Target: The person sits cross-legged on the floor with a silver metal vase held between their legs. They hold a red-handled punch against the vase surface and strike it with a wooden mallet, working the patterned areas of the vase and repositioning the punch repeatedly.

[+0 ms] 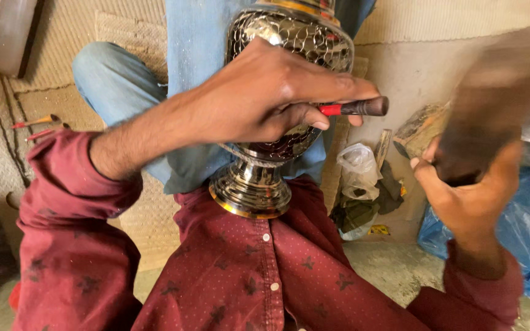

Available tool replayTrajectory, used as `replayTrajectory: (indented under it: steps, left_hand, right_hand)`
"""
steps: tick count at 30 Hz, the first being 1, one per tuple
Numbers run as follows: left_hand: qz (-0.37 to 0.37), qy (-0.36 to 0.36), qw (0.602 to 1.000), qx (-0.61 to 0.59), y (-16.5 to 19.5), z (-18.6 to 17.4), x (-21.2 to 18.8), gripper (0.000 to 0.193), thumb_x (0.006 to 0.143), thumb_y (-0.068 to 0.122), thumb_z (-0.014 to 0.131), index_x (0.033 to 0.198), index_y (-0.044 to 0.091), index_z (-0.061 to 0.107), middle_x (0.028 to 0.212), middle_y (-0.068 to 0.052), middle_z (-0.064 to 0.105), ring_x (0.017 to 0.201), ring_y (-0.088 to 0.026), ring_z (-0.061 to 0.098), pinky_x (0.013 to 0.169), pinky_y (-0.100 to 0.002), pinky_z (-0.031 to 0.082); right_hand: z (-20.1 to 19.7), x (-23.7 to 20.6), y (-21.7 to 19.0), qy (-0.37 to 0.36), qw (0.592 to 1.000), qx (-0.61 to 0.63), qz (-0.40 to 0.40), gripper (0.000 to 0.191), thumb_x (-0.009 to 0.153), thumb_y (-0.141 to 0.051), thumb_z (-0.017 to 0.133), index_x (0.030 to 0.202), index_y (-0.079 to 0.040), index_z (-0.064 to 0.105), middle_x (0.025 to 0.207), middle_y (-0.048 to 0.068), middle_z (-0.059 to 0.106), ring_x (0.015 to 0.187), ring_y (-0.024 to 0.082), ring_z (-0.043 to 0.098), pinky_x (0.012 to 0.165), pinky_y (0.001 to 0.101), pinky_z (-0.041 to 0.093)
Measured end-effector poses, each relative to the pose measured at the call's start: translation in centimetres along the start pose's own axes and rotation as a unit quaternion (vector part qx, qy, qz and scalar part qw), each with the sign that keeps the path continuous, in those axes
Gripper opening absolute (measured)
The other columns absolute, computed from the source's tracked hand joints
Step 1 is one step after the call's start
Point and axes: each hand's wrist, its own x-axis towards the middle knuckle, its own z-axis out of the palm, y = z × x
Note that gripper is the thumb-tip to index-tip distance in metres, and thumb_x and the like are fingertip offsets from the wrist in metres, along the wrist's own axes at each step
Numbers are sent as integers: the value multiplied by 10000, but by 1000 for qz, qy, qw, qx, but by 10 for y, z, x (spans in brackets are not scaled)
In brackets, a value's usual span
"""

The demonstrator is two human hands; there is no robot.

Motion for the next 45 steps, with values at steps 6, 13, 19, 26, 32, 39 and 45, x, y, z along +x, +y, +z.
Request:
replayTrajectory:
  steps: [6, 13, 19, 26, 32, 39, 45]
  left_hand:
    - [31, -105, 994, -18, 0, -11, 15, 495, 972, 182, 741, 1448, 122, 619, 1118, -112, 767, 963, -330, 721, 702, -457, 480]
    - [84, -195, 975, -68, -3, -15, 33, 560, 855, 73, 728, 1401, 127, 617, 1124, -134, 756, 816, -308, 716, 674, -432, 495]
    - [34, -53, 996, -64, 8, -9, 18, 494, 957, 27, 757, 1418, 114, 601, 1266, -117, 746, 1027, -291, 746, 802, -400, 568]
    - [-26, 86, 993, -72, 5, -2, -9, 495, 1039, 40, 735, 1470, 84, 495, 1340, -86, 680, 1184, -249, 735, 968, -294, 598]
    - [17, 63, 998, -28, 0, -6, -11, 459, 1054, 72, 763, 1445, 58, 522, 1253, -43, 728, 1198, -282, 714, 1028, -351, 590]
    - [-49, 129, 990, -32, 14, 10, -17, 473, 1045, 27, 741, 1453, 50, 503, 1254, -57, 722, 1138, -249, 741, 966, -315, 610]
    - [-106, 225, 969, -7, 27, 30, -24, 470, 1080, -29, 725, 1473, 57, 482, 1235, -68, 742, 1126, -191, 771, 972, -285, 619]
  right_hand:
    - [43, -30, 2, 113, 989, 96, 28, 616, 930, 121, 766, 1400, 7, 384, 1018, 106, 635, 884, 169, 657, 848, 313, 571]
    - [64, -47, 4, 156, 985, 70, 33, 463, 913, 122, 730, 1235, -117, 498, 1008, 136, 596, 844, 242, 618, 809, 372, 536]
    - [69, -55, 29, 123, 992, 31, -20, 951, 958, 59, 735, 1692, -95, 151, 1249, 227, 574, 954, 309, 662, 817, 395, 572]
    - [27, -7, 38, 71, 975, -190, -94, 951, 866, 123, 837, 1616, -63, 284, 962, 211, 615, 748, 316, 640, 689, 423, 507]
    - [-6, 27, 10, 16, 998, 20, -64, 678, 979, 144, 742, 1534, -15, 386, 1058, 174, 640, 883, 245, 659, 817, 322, 559]
    - [-20, 70, -29, -81, 995, 61, 22, 445, 970, 115, 783, 1310, 62, 501, 1012, 138, 621, 900, 231, 653, 838, 300, 551]
    - [-34, 106, -41, -147, 988, 42, 28, 714, 845, 99, 729, 1503, 31, 460, 1107, 149, 638, 930, 232, 666, 800, 273, 561]
